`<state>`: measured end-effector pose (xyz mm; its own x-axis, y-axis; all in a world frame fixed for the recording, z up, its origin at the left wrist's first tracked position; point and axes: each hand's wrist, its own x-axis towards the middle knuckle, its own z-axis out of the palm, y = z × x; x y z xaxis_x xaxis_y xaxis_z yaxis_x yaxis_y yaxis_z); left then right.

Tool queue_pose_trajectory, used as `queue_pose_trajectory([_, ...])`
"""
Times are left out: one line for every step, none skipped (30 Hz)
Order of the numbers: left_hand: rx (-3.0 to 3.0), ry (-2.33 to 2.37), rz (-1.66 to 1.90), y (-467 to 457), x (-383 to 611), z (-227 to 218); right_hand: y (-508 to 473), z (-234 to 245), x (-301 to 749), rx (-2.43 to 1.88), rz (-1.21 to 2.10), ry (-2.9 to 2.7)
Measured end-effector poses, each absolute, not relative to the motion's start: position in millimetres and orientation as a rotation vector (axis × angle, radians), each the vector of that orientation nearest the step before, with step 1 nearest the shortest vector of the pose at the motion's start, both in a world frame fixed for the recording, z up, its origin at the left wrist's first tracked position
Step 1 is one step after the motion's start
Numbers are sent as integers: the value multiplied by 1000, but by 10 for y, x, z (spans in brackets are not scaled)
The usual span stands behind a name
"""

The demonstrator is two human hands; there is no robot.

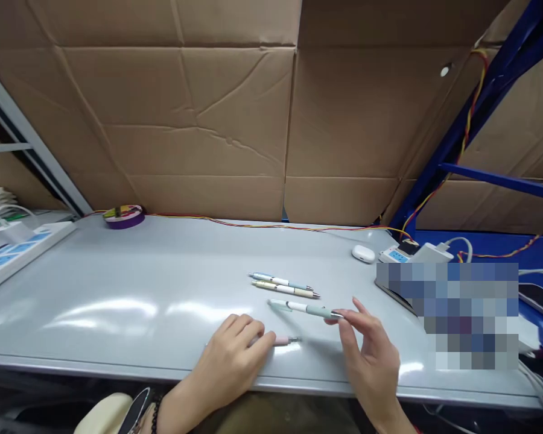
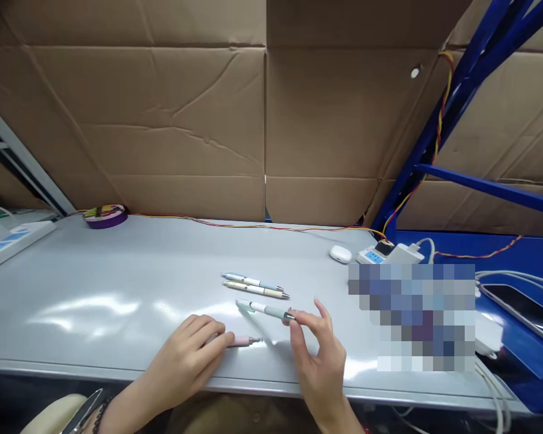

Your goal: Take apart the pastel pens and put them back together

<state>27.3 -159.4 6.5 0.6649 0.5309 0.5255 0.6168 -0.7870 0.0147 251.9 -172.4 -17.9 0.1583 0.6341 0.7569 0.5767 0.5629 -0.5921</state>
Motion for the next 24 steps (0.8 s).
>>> queue_pose_trajectory([-2709, -950, -793, -1594, 270, 61, -1729, -176, 2516, -1062, 80, -1437])
queue_pose_trajectory([-2697, -956, -817, -1595, 266, 55, -1735, -170, 2510, -1037, 101, -1373])
queue_pose_trajectory([-2680, -956, -841, -1596, 261, 46, -1741, -162, 2501, -1005, 113, -1312])
queue_pose_trajectory([-2669, -940, -857, -1598, 255, 37, -1748, -152, 2491, -983, 133, -1263])
queue_pose_trajectory([-2669, -906, -856, -1599, 250, 27, -1756, -143, 2480, -963, 156, -1219])
queue_pose_trajectory([-2679, -862, -832, -1600, 246, 17, -1763, -133, 2470, -935, 177, -1180])
queue_pose_trajectory([-2693, -814, -795, -1601, 242, 9, -1770, -122, 2462, -903, 199, -1145])
queue_pose_trajectory([-2709, -777, -750, -1602, 240, 3, -1776, -111, 2454, -867, 217, -1111])
queue_pose_trajectory([-2723, -761, -707, -1602, 239, -1, -1780, -99, 2449, -831, 226, -1078])
queue_pose_trajectory([-2734, -769, -674, -1602, 239, -3, -1783, -86, 2446, -801, 224, -1044])
queue_pose_trajectory([-2746, -795, -646, -1601, 240, -3, -1785, -74, 2446, -779, 208, -1012])
queue_pose_trajectory([-2761, -825, -631, -1600, 242, -1, -1786, -62, 2447, -777, 190, -991])
queue_pose_trajectory([-2779, -856, -623, -1599, 244, 1, -1788, -53, 2451, -782, 169, -976])
queue_pose_trajectory([-2799, -888, -621, -1599, 247, 5, -1790, -48, 2456, -787, 144, -965])
queue_pose_trajectory([-2820, -921, -624, -1597, 250, 9, -1792, -45, 2461, -793, 127, -959])
queue_pose_trajectory([-2845, -951, -627, -1596, 252, 16, -1794, -46, 2467, -788, 116, -958])
queue_pose_trajectory([-2872, -982, -628, -1595, 254, 24, -1796, -48, 2471, -778, 113, -959])
queue_pose_trajectory([-2902, -1012, -626, -1594, 255, 34, -1797, -50, 2473, -767, 112, -961])
queue_pose_trajectory([-2935, -1042, -611, -1592, 255, 47, -1799, -51, 2473, -757, 111, -966])
queue_pose_trajectory([-2966, -1070, -597, -1590, 255, 61, -1801, -51, 2471, -746, 109, -973])
queue_pose_trajectory([-2995, -1097, -579, -1587, 255, 75, -1804, -47, 2467, -740, 103, -982])
queue_pose_trajectory([-3022, -1123, -560, -1584, 255, 88, -1808, -43, 2462, -742, 98, -991])
queue_pose_trajectory([-3047, -1143, -538, -1580, 255, 100, -1813, -39, 2456, -749, 98, -1000])
queue_pose_trajectory([-3063, -1162, -520, -1575, 255, 108, -1819, -36, 2451, -754, 101, -1008])
